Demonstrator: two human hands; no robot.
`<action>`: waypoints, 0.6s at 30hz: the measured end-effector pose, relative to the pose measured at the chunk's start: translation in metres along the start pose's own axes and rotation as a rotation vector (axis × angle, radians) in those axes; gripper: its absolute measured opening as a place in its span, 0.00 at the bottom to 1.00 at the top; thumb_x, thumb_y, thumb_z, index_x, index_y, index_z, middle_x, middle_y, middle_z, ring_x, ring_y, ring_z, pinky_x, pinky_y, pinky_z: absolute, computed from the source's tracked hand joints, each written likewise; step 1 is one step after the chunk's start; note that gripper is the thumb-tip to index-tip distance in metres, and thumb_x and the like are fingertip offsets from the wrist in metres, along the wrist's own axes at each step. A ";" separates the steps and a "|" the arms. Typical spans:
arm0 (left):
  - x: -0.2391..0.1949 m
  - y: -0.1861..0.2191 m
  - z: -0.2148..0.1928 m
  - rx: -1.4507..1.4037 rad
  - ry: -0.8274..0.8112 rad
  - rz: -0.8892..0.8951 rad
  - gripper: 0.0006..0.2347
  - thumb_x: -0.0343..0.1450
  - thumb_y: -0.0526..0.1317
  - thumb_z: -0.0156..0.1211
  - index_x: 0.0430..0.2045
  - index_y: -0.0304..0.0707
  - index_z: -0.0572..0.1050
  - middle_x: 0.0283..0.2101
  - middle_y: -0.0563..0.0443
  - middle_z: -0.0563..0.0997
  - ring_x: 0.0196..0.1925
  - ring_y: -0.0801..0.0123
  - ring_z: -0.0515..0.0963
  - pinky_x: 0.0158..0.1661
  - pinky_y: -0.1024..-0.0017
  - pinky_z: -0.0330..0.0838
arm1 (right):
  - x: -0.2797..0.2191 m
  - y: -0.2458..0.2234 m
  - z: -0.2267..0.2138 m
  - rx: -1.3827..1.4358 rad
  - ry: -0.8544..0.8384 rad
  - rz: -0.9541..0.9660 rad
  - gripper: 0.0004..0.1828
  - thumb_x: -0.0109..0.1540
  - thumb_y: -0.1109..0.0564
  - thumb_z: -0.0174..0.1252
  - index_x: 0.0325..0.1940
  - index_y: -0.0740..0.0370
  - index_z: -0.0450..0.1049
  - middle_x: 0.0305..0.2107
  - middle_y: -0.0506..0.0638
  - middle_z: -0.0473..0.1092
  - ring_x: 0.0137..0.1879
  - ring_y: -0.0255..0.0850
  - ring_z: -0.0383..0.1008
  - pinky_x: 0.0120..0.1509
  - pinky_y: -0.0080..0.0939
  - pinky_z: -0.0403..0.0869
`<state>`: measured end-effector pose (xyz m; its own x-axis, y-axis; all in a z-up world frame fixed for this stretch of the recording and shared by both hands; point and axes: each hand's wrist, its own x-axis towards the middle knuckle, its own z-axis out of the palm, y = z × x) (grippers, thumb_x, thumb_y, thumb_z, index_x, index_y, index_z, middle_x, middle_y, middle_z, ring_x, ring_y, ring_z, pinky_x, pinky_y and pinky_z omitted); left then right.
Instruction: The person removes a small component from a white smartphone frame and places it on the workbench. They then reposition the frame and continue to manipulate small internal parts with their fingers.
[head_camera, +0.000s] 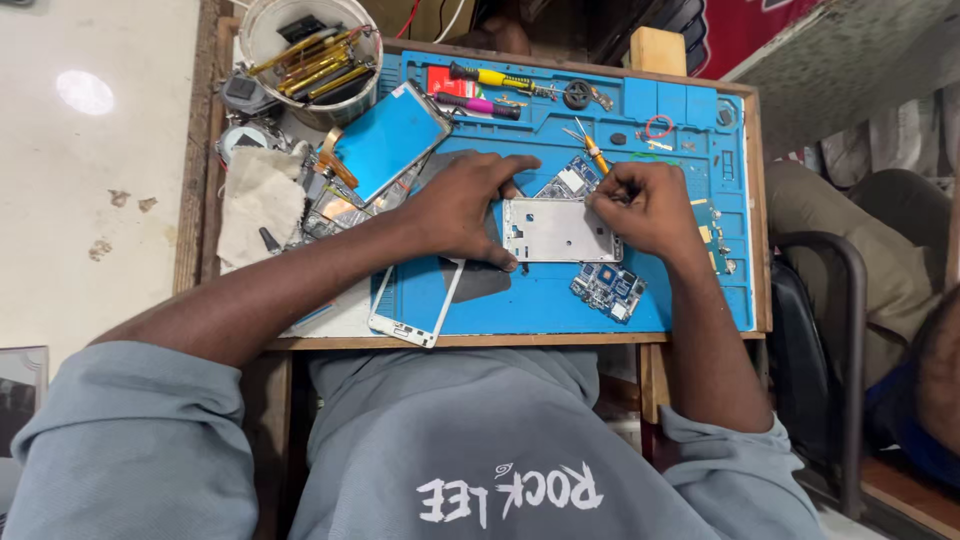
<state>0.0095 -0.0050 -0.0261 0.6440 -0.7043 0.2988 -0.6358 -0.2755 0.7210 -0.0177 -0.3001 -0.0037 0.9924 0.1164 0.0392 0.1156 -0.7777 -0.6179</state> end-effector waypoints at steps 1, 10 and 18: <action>0.000 0.000 0.001 0.015 -0.010 -0.012 0.47 0.45 0.54 0.83 0.60 0.35 0.69 0.42 0.45 0.80 0.48 0.52 0.77 0.57 0.57 0.66 | 0.000 0.003 -0.002 0.016 -0.023 -0.002 0.05 0.55 0.59 0.66 0.32 0.65 0.80 0.19 0.46 0.70 0.26 0.28 0.64 0.31 0.31 0.64; 0.000 0.004 -0.003 0.052 -0.076 -0.127 0.36 0.47 0.57 0.80 0.46 0.36 0.77 0.40 0.46 0.73 0.46 0.54 0.75 0.50 0.60 0.70 | 0.002 0.015 -0.002 0.344 0.101 -0.060 0.05 0.62 0.61 0.67 0.39 0.67 0.81 0.27 0.44 0.73 0.32 0.25 0.66 0.35 0.28 0.64; -0.005 0.017 -0.007 0.062 -0.004 -0.065 0.35 0.52 0.56 0.78 0.48 0.35 0.74 0.41 0.43 0.70 0.48 0.50 0.74 0.48 0.56 0.69 | 0.002 -0.009 -0.001 0.212 0.230 -0.080 0.08 0.68 0.59 0.62 0.46 0.68 0.79 0.32 0.51 0.79 0.39 0.30 0.80 0.44 0.31 0.76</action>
<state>-0.0011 -0.0014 -0.0111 0.6828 -0.6864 0.2503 -0.6184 -0.3606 0.6983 -0.0167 -0.2935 0.0028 0.9668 0.0103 0.2555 0.2060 -0.6233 -0.7544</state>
